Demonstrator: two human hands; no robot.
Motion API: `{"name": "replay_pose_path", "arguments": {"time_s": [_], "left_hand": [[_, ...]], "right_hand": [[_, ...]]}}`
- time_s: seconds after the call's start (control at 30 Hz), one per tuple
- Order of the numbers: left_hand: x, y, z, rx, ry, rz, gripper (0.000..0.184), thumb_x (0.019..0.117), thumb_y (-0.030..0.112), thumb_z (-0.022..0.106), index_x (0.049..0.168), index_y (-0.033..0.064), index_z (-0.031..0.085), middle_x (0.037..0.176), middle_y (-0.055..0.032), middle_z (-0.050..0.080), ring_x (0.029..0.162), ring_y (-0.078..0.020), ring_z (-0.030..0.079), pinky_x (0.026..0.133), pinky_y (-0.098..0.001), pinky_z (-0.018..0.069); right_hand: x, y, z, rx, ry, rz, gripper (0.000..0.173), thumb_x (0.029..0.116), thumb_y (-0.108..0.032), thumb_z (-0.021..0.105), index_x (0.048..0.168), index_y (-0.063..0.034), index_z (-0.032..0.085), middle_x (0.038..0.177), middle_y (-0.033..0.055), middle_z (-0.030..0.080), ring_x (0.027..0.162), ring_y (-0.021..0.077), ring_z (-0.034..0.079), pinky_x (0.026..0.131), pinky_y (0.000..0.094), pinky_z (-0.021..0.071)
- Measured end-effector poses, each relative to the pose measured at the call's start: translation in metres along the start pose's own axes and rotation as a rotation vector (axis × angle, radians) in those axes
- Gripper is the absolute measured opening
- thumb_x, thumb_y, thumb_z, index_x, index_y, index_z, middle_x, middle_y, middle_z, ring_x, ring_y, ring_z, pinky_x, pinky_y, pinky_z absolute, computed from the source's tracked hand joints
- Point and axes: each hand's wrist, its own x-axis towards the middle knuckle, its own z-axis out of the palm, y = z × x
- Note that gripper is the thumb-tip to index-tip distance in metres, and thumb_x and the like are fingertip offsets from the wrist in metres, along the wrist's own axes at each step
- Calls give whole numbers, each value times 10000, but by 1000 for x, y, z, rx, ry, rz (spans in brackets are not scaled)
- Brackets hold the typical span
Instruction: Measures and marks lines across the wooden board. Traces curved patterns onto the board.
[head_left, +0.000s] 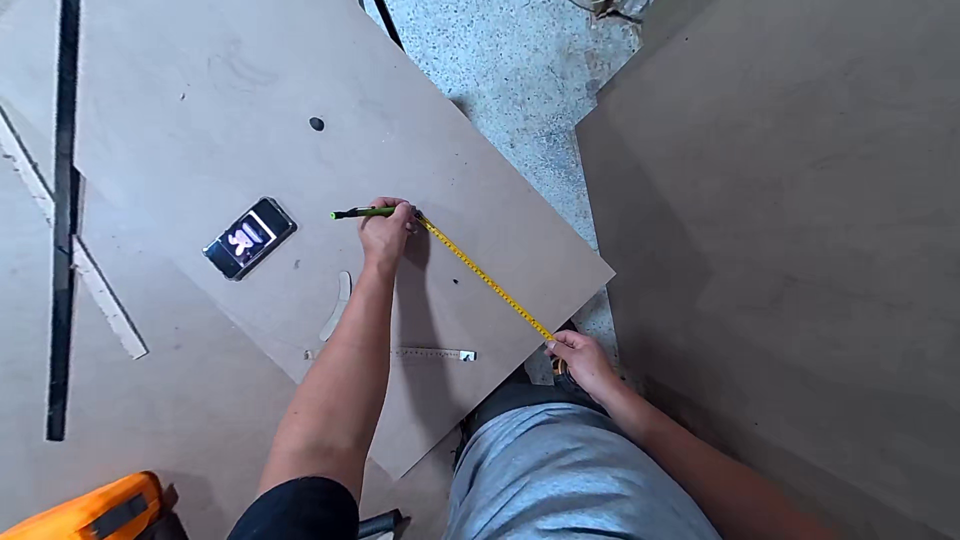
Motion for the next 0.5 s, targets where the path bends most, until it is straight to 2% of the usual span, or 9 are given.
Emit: {"name": "replay_pose_path", "arguments": {"time_s": [0.13,0.3,0.4,0.5], "left_hand": [[0,-4,-2,18,-6,-7,141,991,223,658,1007,92,707,771,-14,720,635,-98,667,610,-285,567],[-2,-3,-1,73,-28,11,132,974,229,662,981,106,710,783,-20,726,662,-120,687,636,-319,585],[1,-3,3,147,-13,37,112,920,204,703,959,100,713,803,-39,720,682,-146,686,653,-375,584],[5,0,7,281,-2,45,150,890,229,745,951,98,702,842,-70,716,745,-202,697,716,-474,580]], "right_hand": [[0,2,0,6,3,18,171,1032,-264,634,1031,-153,764,933,-31,781,835,115,717,754,362,573],[0,0,0,30,1,23,180,1039,-249,624,1028,-133,761,932,-16,781,828,125,717,745,354,572],[1,0,0,26,1,22,175,1036,-248,625,1018,-142,763,926,-20,779,821,121,716,746,356,575],[1,-1,0,22,-6,27,169,1033,-254,634,1032,-144,763,927,-26,779,812,118,716,731,342,576]]}}
